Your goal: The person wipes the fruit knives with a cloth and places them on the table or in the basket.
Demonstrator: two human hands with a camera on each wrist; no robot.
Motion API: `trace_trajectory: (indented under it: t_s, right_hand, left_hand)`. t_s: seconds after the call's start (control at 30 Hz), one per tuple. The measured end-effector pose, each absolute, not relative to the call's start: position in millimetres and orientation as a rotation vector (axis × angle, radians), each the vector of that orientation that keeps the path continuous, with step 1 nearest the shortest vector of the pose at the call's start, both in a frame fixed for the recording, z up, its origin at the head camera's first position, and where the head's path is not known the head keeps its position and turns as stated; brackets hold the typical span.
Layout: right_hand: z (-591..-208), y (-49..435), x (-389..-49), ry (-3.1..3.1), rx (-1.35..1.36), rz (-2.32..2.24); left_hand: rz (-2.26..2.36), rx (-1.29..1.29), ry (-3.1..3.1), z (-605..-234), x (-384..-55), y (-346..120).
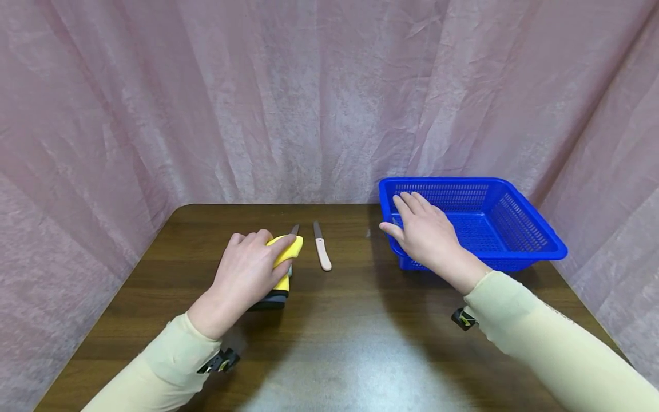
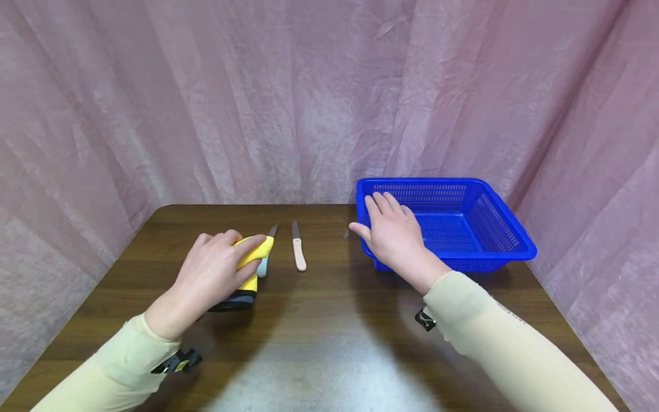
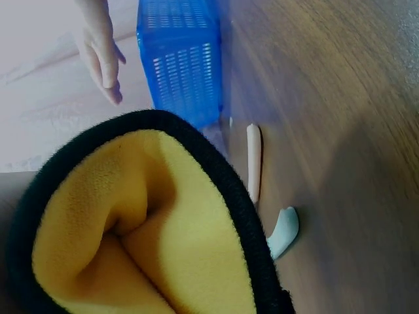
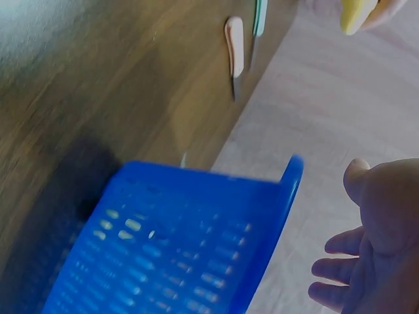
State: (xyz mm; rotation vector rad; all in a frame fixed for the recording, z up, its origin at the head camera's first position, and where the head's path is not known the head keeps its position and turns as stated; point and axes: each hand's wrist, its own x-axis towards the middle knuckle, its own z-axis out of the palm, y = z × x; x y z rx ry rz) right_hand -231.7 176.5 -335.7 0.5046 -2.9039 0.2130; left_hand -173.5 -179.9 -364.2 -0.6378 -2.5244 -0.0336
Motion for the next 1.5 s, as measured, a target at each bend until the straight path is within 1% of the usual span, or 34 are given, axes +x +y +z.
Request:
trace_trajectory:
  t_s: [0.4, 0.73, 1.1, 1.5]
  right_hand:
    - [-345, 144, -207, -2.678, 0.682, 0.132]
    - [-360, 116, -197, -2.661, 0.767, 0.064]
    - [-377, 92, -197, -2.697, 0.807, 0.059]
    - [-396, 66, -214, -2.904, 0.724, 0.028]
  left_hand:
    - [-0.045, -0.613, -2.561, -366, -172, -189]
    - [-0.051, -0.589, -2.575, -367, -170, -194]
    - [-0.057, -0.573, -2.590, -369, -168, -199]
    - [-0.078, -0.552, -2.610, -371, -170, -199]
